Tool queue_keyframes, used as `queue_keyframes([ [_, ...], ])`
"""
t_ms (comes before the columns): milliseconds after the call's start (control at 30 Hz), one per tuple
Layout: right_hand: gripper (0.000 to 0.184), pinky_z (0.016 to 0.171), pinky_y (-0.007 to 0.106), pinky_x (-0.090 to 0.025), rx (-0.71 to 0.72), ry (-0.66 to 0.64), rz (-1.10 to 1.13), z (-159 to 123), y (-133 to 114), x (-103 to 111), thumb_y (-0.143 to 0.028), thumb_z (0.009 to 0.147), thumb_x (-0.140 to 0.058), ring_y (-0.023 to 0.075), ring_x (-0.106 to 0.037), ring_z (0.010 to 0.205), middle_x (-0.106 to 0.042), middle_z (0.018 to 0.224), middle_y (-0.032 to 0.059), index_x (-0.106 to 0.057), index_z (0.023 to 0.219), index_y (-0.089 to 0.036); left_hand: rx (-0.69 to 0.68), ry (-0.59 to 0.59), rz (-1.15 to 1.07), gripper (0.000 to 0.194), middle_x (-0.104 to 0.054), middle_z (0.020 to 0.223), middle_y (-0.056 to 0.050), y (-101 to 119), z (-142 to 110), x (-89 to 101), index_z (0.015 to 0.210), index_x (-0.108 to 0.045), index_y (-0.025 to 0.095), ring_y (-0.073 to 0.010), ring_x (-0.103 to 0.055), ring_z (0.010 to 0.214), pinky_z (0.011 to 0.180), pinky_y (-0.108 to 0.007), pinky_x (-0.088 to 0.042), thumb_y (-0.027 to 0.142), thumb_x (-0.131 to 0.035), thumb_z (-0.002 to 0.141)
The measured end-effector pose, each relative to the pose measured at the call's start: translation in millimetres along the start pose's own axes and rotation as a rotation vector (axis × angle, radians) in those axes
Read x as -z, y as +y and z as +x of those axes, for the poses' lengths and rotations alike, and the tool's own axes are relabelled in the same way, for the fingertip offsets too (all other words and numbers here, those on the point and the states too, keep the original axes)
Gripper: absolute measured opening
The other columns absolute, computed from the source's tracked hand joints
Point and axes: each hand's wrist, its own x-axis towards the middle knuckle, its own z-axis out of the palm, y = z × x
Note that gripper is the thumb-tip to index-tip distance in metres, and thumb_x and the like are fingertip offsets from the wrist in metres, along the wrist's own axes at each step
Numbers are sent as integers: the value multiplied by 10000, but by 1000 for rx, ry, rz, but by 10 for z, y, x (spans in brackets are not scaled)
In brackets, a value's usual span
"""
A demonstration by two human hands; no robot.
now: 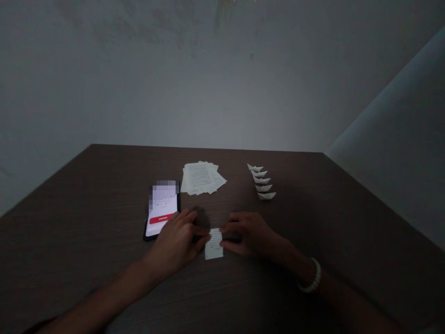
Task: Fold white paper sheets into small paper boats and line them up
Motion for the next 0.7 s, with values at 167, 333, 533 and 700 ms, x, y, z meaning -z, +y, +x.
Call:
queue_keyframes([
  [167,323,667,272,-393,-6,4,-33,-50,-29,-21,-465,804,-635,182,-584,839,-616,951,31,-652,1053,-259,-7,-16,9,170,-576,876,-59,-3,-1,28,945,-738,278,-258,-538,896,740,-378,-434,347,-616,850],
  [333,360,671,280,-401,-26,-22,-33,-54,-42,4,-478,790,-641,182,-571,841,-590,973,29,-630,1077,-262,-3,-33,10,264,-587,942,-76,-21,-7,34,996,-732,278,-290,-547,946,809,-439,-450,436,-667,795],
  [533,517,712,302,-418,-18,-72,-33,-79,-64,43,-558,729,-681,204,-550,888,-572,1004,50,-603,1126,-237,-26,-46,27,400,-566,1161,-110,-43,-24,31,1052,-715,279,-329,-539,1048,855,-485,-447,481,-737,707],
  [700,555,743,327,-420,-27,-87,-60,-134,-110,57,-561,769,-649,212,-523,911,-558,1030,63,-558,1211,-239,-32,-54,19,467,-562,1191,-114,-59,-33,35,1087,-700,286,-339,-542,1054,850,-485,-449,518,-746,685],
])
